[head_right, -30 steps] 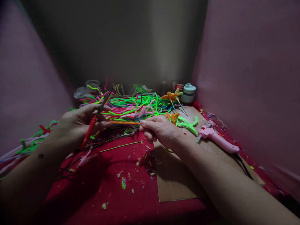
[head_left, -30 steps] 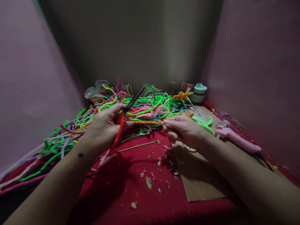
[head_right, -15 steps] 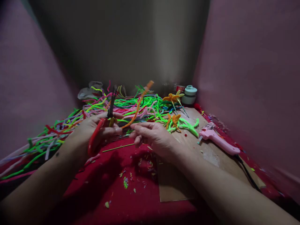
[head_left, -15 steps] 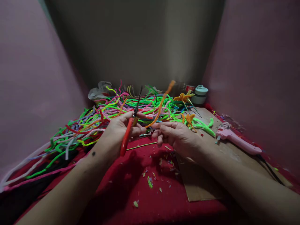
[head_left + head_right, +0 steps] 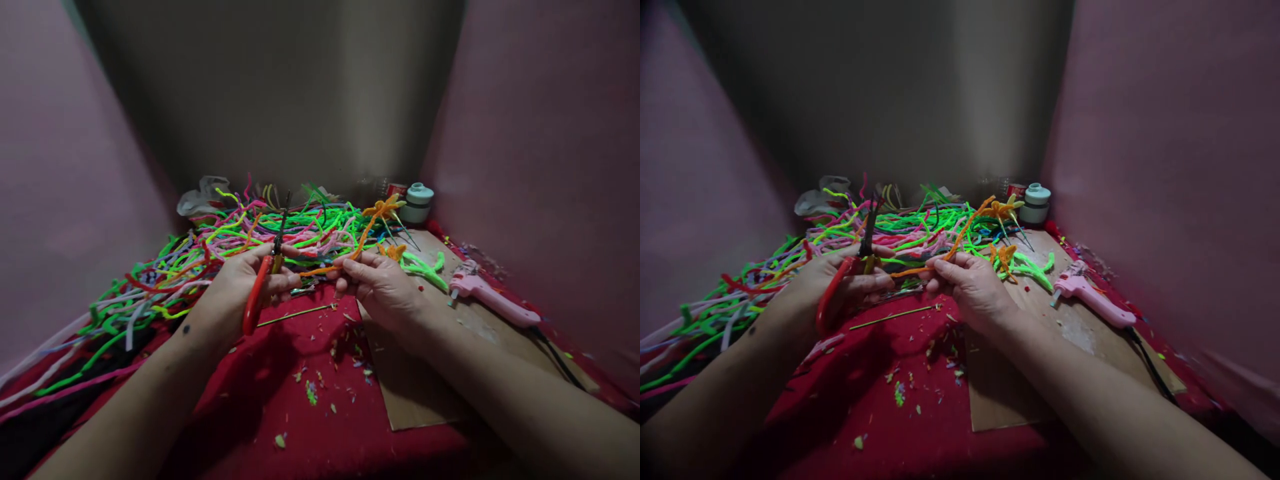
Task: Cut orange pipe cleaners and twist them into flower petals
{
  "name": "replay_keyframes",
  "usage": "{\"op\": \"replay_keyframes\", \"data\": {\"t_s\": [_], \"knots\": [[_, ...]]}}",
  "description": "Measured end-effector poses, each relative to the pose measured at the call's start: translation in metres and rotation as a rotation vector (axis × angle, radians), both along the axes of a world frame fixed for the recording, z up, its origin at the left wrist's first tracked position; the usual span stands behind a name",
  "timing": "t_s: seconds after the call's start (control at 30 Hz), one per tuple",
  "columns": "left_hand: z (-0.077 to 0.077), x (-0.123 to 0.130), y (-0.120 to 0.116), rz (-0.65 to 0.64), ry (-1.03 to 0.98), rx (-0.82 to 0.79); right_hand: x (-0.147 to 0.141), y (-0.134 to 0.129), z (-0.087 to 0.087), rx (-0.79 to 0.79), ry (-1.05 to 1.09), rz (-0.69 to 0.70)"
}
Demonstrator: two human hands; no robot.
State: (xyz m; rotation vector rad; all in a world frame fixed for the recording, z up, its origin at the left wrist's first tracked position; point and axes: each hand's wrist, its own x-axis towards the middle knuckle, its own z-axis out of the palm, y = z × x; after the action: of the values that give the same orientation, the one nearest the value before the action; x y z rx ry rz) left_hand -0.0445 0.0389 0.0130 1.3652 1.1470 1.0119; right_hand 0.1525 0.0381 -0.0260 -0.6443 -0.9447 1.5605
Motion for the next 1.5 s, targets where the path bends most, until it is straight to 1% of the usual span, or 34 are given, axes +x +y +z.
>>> {"op": "replay_keyframes", "data": {"t_s": [0.13, 0.23, 0.3, 0.43, 0.53, 0.67, 0.77, 0.83, 0.97, 1.03, 1.1, 1.27, 1.33, 1.4, 1.5], "knots": [[0.001, -0.001, 0.004, 0.065, -0.032, -0.033, 0.004, 0.003, 0.001, 0.011, 0.004, -0.072], [0.002, 0.000, 0.003, 0.088, -0.063, -0.017, 0.006, 0.005, 0.001, -0.002, 0.021, -0.084], [0.002, 0.001, 0.001, 0.083, -0.068, 0.013, 0.006, 0.005, 0.001, 0.005, 0.043, -0.063], [0.001, 0.008, -0.006, 0.056, -0.063, 0.095, 0.001, 0.000, 0.001, 0.022, 0.052, 0.029], [0.000, 0.014, -0.012, 0.044, -0.053, 0.134, -0.005, -0.006, -0.001, 0.039, -0.015, 0.091], [-0.002, 0.019, -0.017, 0.023, -0.004, 0.195, -0.007, -0.010, -0.005, 0.082, -0.128, 0.115], [-0.003, 0.022, -0.020, 0.031, 0.012, 0.234, -0.007, -0.012, -0.006, 0.136, -0.198, 0.083], [-0.004, 0.024, -0.023, 0.035, 0.007, 0.257, -0.008, -0.013, -0.006, 0.164, -0.244, 0.022], [-0.006, 0.028, -0.027, 0.071, 0.019, 0.328, -0.011, -0.015, -0.005, 0.167, -0.305, -0.067], [-0.007, 0.029, -0.028, 0.090, -0.003, 0.344, -0.011, -0.015, -0.004, 0.158, -0.279, -0.073], [-0.008, 0.029, -0.027, 0.097, -0.067, 0.334, -0.011, -0.015, -0.003, 0.168, -0.238, -0.070], [-0.009, 0.026, -0.023, 0.110, -0.239, 0.222, -0.010, -0.015, -0.002, 0.156, -0.144, -0.055], [-0.010, 0.027, -0.024, 0.105, -0.275, 0.209, -0.011, -0.014, -0.004, 0.151, -0.097, -0.034], [-0.010, 0.027, -0.025, 0.102, -0.272, 0.245, -0.011, -0.013, -0.007, 0.134, -0.046, 0.003], [-0.010, 0.028, -0.028, 0.097, -0.188, 0.333, -0.011, -0.012, -0.008, 0.090, -0.012, 0.071]]}}
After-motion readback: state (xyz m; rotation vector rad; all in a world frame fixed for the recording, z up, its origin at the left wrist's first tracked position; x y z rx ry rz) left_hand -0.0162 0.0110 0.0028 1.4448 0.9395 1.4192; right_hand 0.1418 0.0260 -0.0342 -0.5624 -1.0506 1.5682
